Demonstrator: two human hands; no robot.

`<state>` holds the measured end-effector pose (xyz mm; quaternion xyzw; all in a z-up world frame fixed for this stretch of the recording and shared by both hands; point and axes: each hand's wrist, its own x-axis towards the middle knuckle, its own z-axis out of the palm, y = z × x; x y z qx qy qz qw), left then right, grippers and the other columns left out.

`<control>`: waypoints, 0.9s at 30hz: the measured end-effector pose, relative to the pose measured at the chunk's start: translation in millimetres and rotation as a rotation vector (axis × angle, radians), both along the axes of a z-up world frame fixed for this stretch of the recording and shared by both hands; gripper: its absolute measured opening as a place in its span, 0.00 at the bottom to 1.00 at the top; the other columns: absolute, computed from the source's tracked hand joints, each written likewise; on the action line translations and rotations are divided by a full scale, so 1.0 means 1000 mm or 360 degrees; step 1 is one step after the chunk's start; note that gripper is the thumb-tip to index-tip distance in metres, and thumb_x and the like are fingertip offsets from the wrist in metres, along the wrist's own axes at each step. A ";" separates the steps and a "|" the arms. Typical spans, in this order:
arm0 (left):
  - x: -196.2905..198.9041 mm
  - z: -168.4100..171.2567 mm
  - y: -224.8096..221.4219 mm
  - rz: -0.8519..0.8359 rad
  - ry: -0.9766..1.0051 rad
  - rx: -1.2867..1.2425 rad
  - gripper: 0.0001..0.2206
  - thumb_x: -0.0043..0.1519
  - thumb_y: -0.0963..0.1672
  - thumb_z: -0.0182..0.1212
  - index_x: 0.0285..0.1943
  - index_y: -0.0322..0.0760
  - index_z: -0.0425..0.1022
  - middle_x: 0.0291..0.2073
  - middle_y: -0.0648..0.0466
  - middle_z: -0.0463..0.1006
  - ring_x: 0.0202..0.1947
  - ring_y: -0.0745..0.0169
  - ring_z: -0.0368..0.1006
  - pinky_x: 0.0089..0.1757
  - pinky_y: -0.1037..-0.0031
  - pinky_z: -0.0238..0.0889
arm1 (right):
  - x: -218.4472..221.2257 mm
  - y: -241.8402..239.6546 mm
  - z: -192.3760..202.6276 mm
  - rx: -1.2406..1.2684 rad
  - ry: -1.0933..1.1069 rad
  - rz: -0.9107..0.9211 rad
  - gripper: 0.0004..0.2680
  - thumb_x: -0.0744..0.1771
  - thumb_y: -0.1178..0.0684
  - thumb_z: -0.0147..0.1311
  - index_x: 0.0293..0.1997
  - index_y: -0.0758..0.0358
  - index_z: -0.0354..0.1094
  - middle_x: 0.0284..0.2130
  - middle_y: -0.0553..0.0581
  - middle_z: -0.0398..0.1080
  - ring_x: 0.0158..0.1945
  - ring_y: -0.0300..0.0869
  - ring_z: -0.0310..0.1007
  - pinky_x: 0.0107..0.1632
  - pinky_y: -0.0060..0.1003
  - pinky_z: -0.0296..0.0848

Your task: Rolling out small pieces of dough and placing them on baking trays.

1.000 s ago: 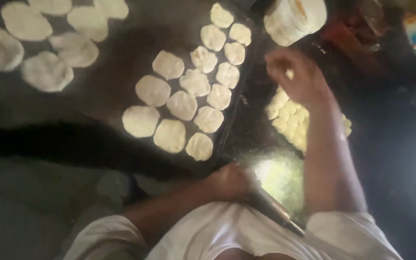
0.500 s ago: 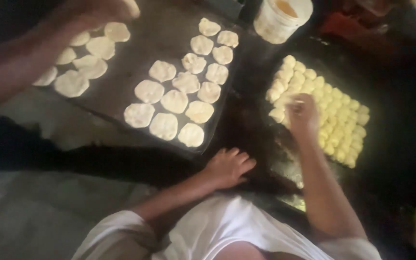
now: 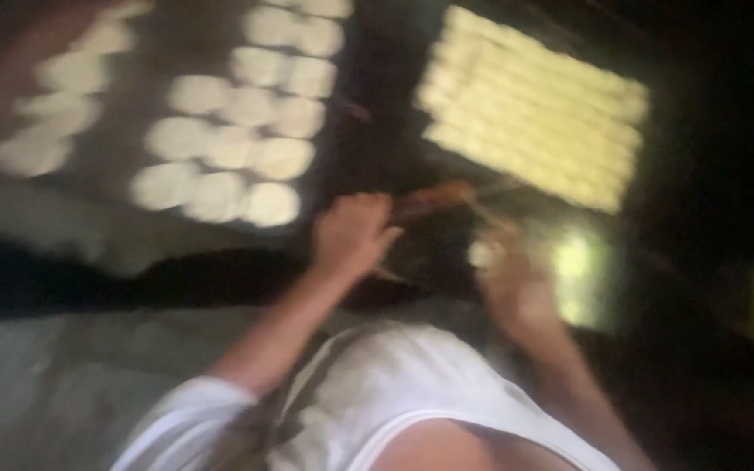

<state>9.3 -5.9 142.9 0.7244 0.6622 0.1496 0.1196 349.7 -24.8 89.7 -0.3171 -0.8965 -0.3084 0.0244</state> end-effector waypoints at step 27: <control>0.044 -0.020 0.002 -0.0844 0.0161 0.0201 0.30 0.54 0.55 0.66 0.65 0.46 0.70 0.52 0.53 0.75 0.51 0.50 0.73 0.43 0.57 0.68 | 0.081 0.002 -0.061 -0.0415 0.1178 -0.0460 0.06 0.72 0.58 0.48 0.53 0.61 0.70 0.50 0.66 0.75 0.53 0.59 0.75 0.56 0.50 0.74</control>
